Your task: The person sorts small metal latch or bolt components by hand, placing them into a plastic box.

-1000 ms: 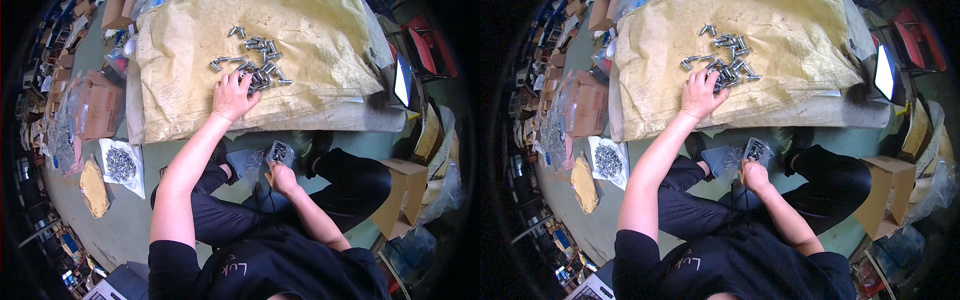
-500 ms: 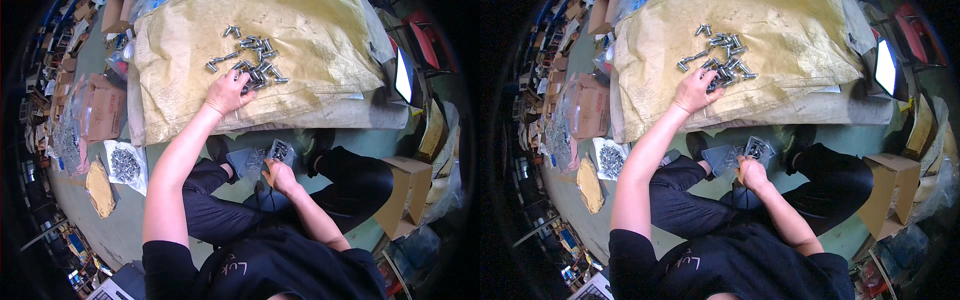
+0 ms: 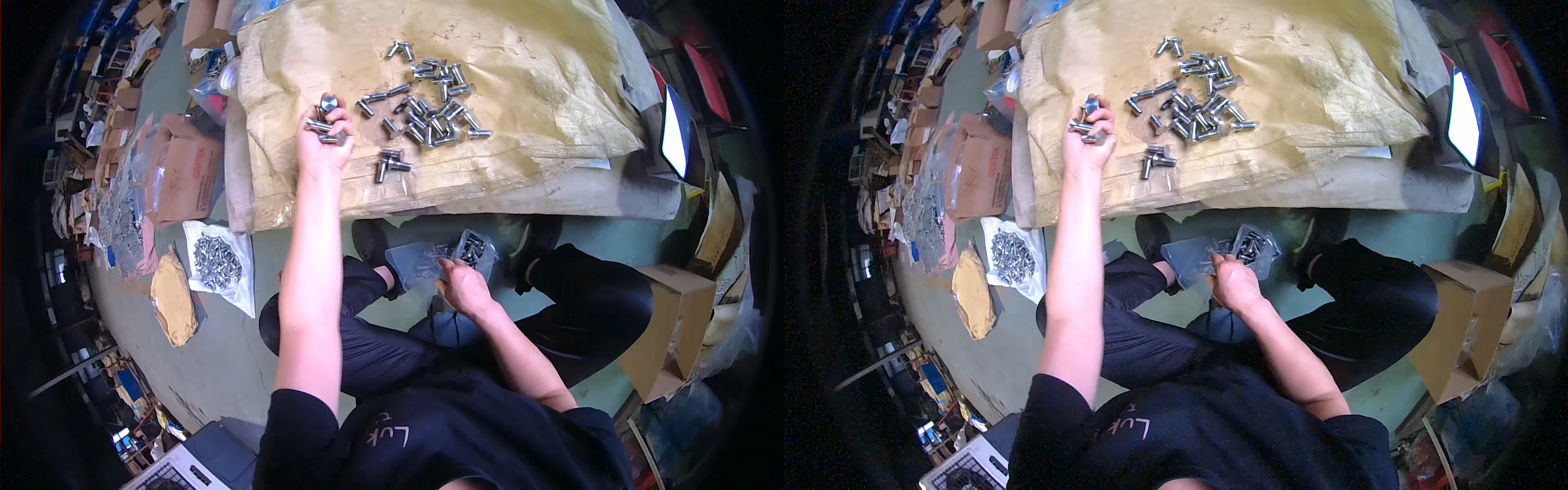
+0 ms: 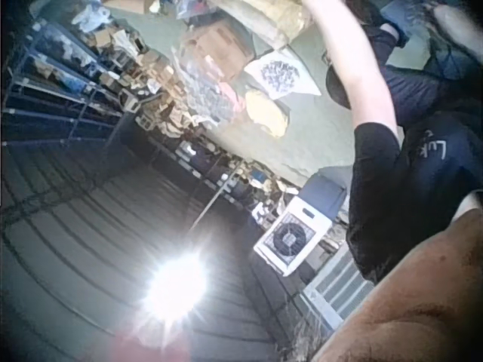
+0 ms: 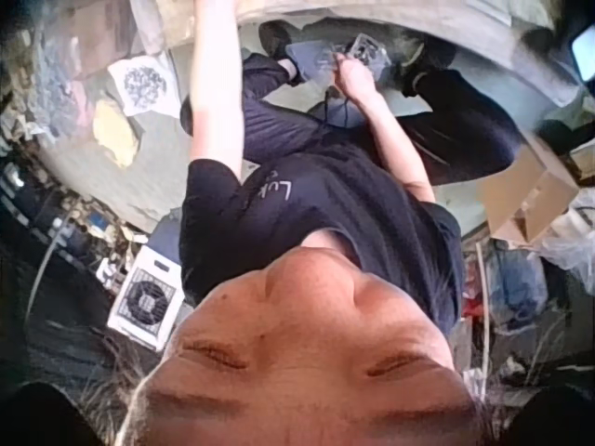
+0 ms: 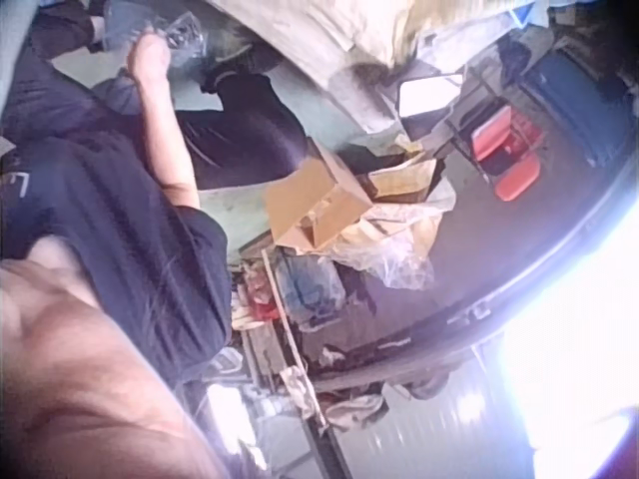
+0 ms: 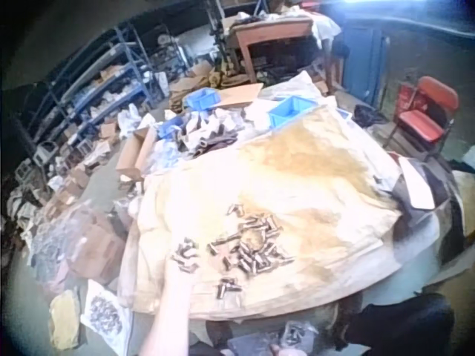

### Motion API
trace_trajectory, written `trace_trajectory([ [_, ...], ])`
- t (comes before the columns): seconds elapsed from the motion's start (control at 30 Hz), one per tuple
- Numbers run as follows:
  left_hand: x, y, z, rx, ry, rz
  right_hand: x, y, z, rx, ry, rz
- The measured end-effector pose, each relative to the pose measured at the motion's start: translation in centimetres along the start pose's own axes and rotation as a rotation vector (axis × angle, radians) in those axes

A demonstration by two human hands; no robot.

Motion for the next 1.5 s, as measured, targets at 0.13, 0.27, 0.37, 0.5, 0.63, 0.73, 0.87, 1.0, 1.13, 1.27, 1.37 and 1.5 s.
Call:
trace_trajectory([
  [0.13,2.1,-2.3,-4.3,0.048,-0.046,0.375,0.5,-0.5,-0.4,0.009,-0.013,0.005],
  [0.27,4.9,-1.3,-5.1,0.082,-0.192,0.165,0.9,-0.9,-0.4,-0.023,-0.07,0.062],
  [0.37,9.5,0.3,-6.5,-0.204,-0.22,0.032,1.2,-2.0,-1.0,-0.238,-0.12,0.046],
  [0.5,16.5,0.9,-7.2,-0.448,-0.207,-0.064,2.9,-5.2,-4.4,-0.795,-0.095,-0.139],
  [0.63,21.8,0.7,-8.3,-0.557,-0.233,0.026,4.7,-7.8,-6.4,-1.124,-0.179,-0.146],
  [0.73,24.4,0.7,-8.8,-0.529,-0.232,0.01,6.1,-8.5,-7.6,-1.224,-0.343,-0.102],
  [0.87,26.6,0.0,-8.8,-0.566,-0.117,0.099,8.1,-9.3,-8.9,-0.977,-0.465,0.062],
  [1.0,27.7,-1.0,-9.0,-0.681,-0.086,0.13,8.8,-8.9,-9.4,-0.788,-0.477,0.141],
  [1.13,29.0,-0.7,-9.6,-0.732,-0.168,0.086,8.7,-7.1,-8.4,-1.079,-0.26,-0.148],
  [1.27,29.5,-0.6,-9.8,-0.638,-0.223,0.036,9.0,-6.3,-8.1,-1.37,-0.2,-0.318],
  [1.37,29.9,-0.4,-9.8,-0.622,-0.219,0.036,9.3,-5.5,-8.1,-1.491,-0.101,-0.487],
  [1.5,30.3,-0.5,-9.8,-0.58,-0.247,0.049,9.6,-5.0,-7.9,-1.564,-0.009,-0.582],
])
Point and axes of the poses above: each hand's wrist, its own x-axis away from the middle knuckle, its own y-axis out of the palm, z = x × y, the point moved 6 cm from there along -x, towards the middle knuckle, and after that the axes turned 12 degrees about y, right-handed, at the moved point
